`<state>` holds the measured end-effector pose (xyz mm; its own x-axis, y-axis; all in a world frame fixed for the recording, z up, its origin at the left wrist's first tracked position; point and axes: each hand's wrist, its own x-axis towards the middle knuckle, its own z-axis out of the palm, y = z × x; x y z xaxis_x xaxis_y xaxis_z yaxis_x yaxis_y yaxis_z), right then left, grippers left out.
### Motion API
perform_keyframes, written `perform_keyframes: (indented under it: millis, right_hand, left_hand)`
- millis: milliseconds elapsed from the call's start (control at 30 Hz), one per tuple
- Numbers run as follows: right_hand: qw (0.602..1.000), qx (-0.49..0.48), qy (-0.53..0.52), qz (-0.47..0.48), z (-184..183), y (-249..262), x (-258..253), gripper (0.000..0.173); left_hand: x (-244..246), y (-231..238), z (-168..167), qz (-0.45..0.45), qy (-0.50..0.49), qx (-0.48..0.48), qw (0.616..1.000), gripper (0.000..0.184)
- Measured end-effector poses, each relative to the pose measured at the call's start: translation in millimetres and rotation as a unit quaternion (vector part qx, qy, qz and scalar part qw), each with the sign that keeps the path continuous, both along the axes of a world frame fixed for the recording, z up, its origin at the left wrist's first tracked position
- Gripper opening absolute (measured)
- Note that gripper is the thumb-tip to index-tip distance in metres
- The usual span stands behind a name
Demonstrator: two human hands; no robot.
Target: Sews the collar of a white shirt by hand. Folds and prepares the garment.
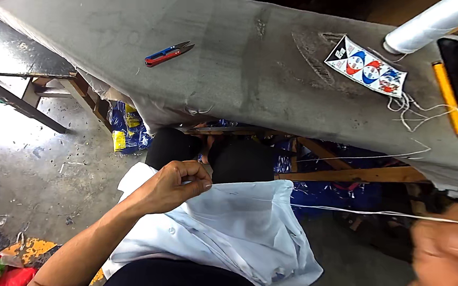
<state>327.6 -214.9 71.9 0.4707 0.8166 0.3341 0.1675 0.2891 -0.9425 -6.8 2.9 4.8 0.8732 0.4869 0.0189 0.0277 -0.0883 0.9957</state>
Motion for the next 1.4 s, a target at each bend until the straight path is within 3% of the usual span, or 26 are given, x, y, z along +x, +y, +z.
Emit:
perform_keyframes:
  millis: [167, 300, 400, 467, 533, 633, 733, 867, 933, 1000, 1067, 1133, 1233, 1400]
  right_hand:
    - [0.976, -0.029, -0.158, 0.144, -26.1, 54.6, -69.7, 0.018]
    - [0.912, -0.075, -0.377, 0.144, -54.4, 88.6, -110.5, 0.023]
    - [0.899, -0.052, -0.411, 0.139, -65.3, 103.4, -110.7, 0.020]
    - [0.905, -0.040, -0.397, 0.147, -66.3, 109.8, -107.7, 0.021]
    - [0.909, -0.032, -0.386, 0.153, -66.9, 115.1, -105.4, 0.021]
    - [0.916, -0.037, -0.369, 0.155, -65.3, 120.1, -105.5, 0.021]
    - [0.926, -0.054, -0.334, 0.167, -62.1, 121.5, -103.7, 0.022]
    - [0.944, -0.063, -0.265, 0.186, -59.9, 120.8, -100.3, 0.024]
    - [0.950, -0.068, -0.239, 0.191, -58.1, 119.8, -98.9, 0.023]
    - [0.954, -0.069, -0.222, 0.190, -57.9, 120.2, -98.0, 0.023]
    - [0.956, -0.072, -0.202, 0.199, -59.6, 120.3, -97.3, 0.021]
    - [0.958, -0.075, -0.185, 0.207, -60.4, 121.3, -95.7, 0.021]
    - [0.960, -0.076, -0.170, 0.208, -60.9, 121.9, -95.8, 0.021]
    - [0.963, -0.066, -0.141, 0.218, -60.6, 121.8, -97.9, 0.019]
  left_hand:
    - [1.4, 5.0, -0.3, -0.007, 0.021, -0.014, 1.000, 0.018]
    - [6.9, 7.4, 2.1, -0.017, 0.026, -0.031, 0.999, 0.017]
    - [9.2, 10.6, 1.3, -0.028, 0.034, -0.012, 0.999, 0.016]
    - [8.4, 15.7, 14.8, -0.020, 0.056, 0.092, 0.994, 0.019]
    - [11.6, 26.7, 45.6, 0.044, 0.049, 0.262, 0.963, 0.020]
    - [20.8, 75.5, 96.2, 0.171, 0.097, 0.491, 0.849, 0.025]
    - [32.2, 147.0, 107.8, 0.184, 0.247, 0.546, 0.779, 0.044]
    - [43.9, 180.8, 104.1, 0.164, 0.314, 0.581, 0.733, 0.030]
    - [40.1, 168.4, 109.0, 0.181, 0.284, 0.565, 0.754, 0.028]
    - [25.7, 137.3, 113.5, 0.182, 0.215, 0.510, 0.813, 0.028]
    - [9.7, 89.8, 104.8, 0.123, 0.149, 0.358, 0.913, 0.028]
    - [0.6, 50.1, 76.4, 0.043, 0.108, 0.187, 0.975, 0.031]
    - [1.7, 9.4, 36.3, 0.031, 0.050, 0.106, 0.993, 0.039]
    - [6.5, -5.6, 20.5, 0.084, 0.019, 0.204, 0.975, 0.029]
